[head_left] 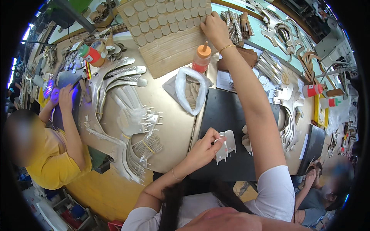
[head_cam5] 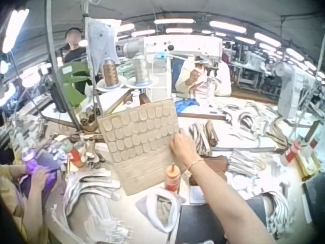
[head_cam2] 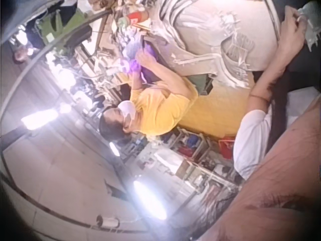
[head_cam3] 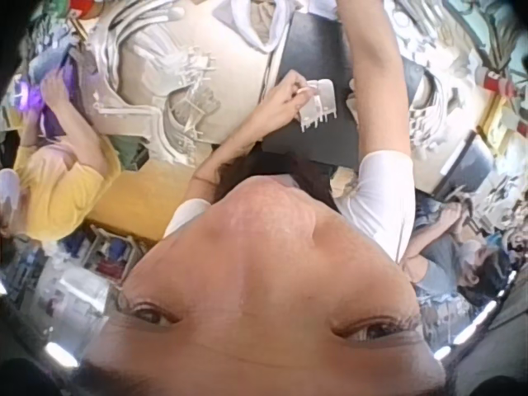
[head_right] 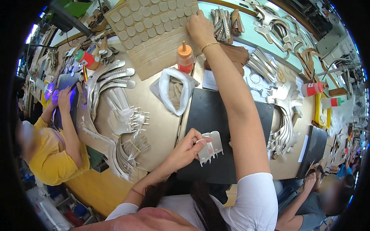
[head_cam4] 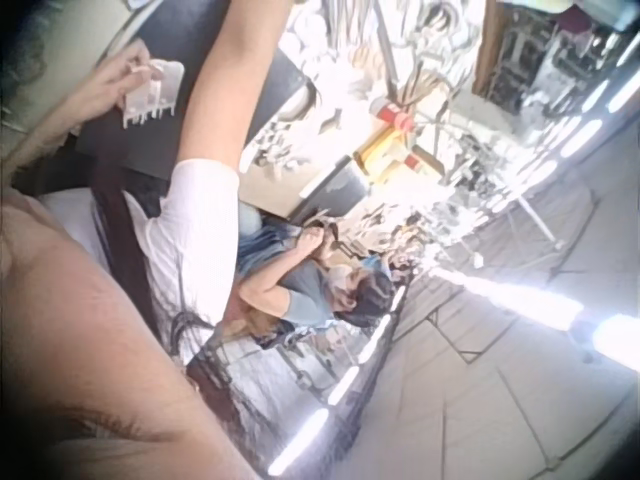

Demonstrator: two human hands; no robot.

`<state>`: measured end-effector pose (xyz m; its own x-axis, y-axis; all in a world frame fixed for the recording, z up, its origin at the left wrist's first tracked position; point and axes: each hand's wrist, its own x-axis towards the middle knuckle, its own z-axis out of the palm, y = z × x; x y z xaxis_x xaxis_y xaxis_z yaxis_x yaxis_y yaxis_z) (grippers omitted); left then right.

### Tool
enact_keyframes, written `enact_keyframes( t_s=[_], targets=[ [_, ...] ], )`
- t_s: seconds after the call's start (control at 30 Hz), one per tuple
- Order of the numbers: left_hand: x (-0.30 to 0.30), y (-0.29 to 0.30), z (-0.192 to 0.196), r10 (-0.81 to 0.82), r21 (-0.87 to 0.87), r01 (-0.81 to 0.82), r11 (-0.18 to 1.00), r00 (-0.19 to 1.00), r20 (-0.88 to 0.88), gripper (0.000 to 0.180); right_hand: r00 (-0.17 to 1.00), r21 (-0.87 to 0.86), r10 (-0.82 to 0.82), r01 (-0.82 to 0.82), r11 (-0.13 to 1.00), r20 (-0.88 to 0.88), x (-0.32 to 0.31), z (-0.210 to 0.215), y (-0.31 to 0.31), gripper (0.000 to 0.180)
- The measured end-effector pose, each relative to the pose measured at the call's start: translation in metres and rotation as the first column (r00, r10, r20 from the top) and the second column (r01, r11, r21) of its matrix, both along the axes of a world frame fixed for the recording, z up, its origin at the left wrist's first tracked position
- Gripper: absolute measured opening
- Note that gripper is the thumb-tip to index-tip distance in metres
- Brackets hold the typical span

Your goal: The person repeatedly picks small beige plastic pieces from a pile, aligns them with white plastic components, and presses them together by hand. She places each assembled unit on a black work surface and continues the cycle, occasionally adjusting the pile of finished units.

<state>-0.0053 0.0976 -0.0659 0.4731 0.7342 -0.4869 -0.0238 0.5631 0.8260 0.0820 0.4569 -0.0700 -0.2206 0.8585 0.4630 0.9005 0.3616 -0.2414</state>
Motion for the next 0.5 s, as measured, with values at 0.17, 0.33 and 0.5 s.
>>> enact_keyframes(
  t_s=[0.17, 0.33, 0.5],
  targets=[
    [-0.002, 0.000, -0.006, 0.196, 0.038, -0.205, 0.978, 0.968, 0.156, 0.015, 0.999, 0.052, -0.007, 0.005, 0.999, 0.031, -0.002, 0.001, 0.003, 0.021],
    [-0.014, 0.005, 0.000, 0.343, 0.085, -0.349, 0.933, 0.936, 0.074, 0.017, 0.975, 0.097, -0.067, 0.089, 0.991, -0.210, 0.004, 0.005, -0.002, 0.021],
    [-0.032, 0.009, 0.007, 0.424, 0.063, -0.437, 0.897, 0.893, 0.152, 0.027, 0.946, 0.378, 0.083, 0.044, 0.925, -0.313, 0.023, 0.027, -0.028, 0.019]
  ],
)
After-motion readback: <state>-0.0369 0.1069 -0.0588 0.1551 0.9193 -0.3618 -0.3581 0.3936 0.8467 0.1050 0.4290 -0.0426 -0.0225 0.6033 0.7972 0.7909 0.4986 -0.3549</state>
